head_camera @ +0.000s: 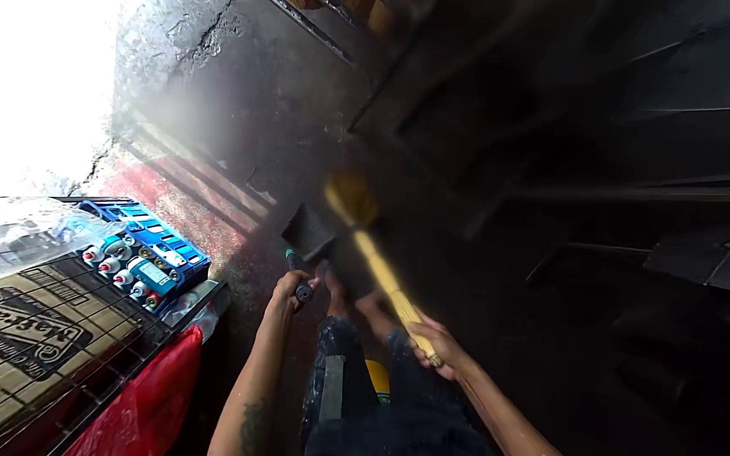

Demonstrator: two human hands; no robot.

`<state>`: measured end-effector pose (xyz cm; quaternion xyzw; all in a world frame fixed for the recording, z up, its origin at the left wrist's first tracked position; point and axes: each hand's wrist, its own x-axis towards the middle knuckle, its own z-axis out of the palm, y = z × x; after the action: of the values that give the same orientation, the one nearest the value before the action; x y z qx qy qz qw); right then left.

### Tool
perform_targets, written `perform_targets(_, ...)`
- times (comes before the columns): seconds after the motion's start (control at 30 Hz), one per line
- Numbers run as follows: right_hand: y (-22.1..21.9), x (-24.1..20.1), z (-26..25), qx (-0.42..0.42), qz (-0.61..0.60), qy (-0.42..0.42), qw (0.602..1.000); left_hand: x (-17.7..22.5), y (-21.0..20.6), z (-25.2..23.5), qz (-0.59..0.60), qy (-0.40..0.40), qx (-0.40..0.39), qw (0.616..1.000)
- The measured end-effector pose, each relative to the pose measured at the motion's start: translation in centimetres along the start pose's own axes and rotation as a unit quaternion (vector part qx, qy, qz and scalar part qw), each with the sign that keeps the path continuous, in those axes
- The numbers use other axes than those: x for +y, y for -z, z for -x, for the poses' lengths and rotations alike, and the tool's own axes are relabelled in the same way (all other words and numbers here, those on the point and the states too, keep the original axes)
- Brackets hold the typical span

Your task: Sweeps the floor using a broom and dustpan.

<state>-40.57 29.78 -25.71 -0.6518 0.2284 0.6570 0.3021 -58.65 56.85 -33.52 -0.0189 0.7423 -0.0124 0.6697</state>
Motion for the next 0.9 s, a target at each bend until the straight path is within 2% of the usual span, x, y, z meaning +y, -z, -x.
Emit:
perform_targets(0.07,-2.3,0.7,-1.0,-0.025,-0.014,-0.033,0.999,-0.1,0.0,0.0,0.009,-0.001,-0.002,1.0)
perform_targets(0.13,-2.8,1.6,1.2,-0.048,-0.015,-0.027,0.998,0.0,0.5,0.2,0.024,0.003,-0.006,1.0)
perform_targets(0.27,1.4,0.7,8.3,-0.07,0.083,0.072,0.992,0.1,3.8,-0.4,0.05,0.019,-0.012,0.999)
perform_targets(0.33,4.3,-2.2,10.8,-0.06,0.142,0.129,0.98,-0.3,5.4,-0.6,0.063,0.03,-0.019,0.997)
perform_targets(0.4,6.5,-6.8,10.9,-0.059,0.207,0.199,0.956,-1.1,6.6,-0.2,0.095,0.034,-0.022,0.995)
perform_targets(0.47,6.7,-12.5,8.5,-0.05,0.266,0.264,0.926,-2.4,7.2,0.7,0.136,0.038,-0.029,0.989)
perform_targets(0.53,4.3,-19.0,4.5,-0.038,0.3,0.296,0.906,-3.7,7.0,1.4,0.176,0.044,-0.042,0.982)
perform_targets(0.67,-4.1,-33.1,-6.0,-0.018,0.327,0.229,0.916,-3.6,4.0,1.4,0.257,0.034,-0.065,0.964)
perform_targets(0.73,-6.9,-38.2,-10.4,-0.015,0.363,0.174,0.915,-2.6,1.4,0.9,0.302,0.041,-0.05,0.951)
perform_targets(0.8,-7.3,-39.5,-12.4,-0.025,0.414,0.114,0.903,-1.1,-0.9,0.5,0.336,0.05,-0.037,0.94)
perform_targets(0.9,-4.4,-37.3,-10.6,-0.052,0.5,0.03,0.864,0.8,-3.5,-0.1,0.36,0.058,-0.031,0.931)
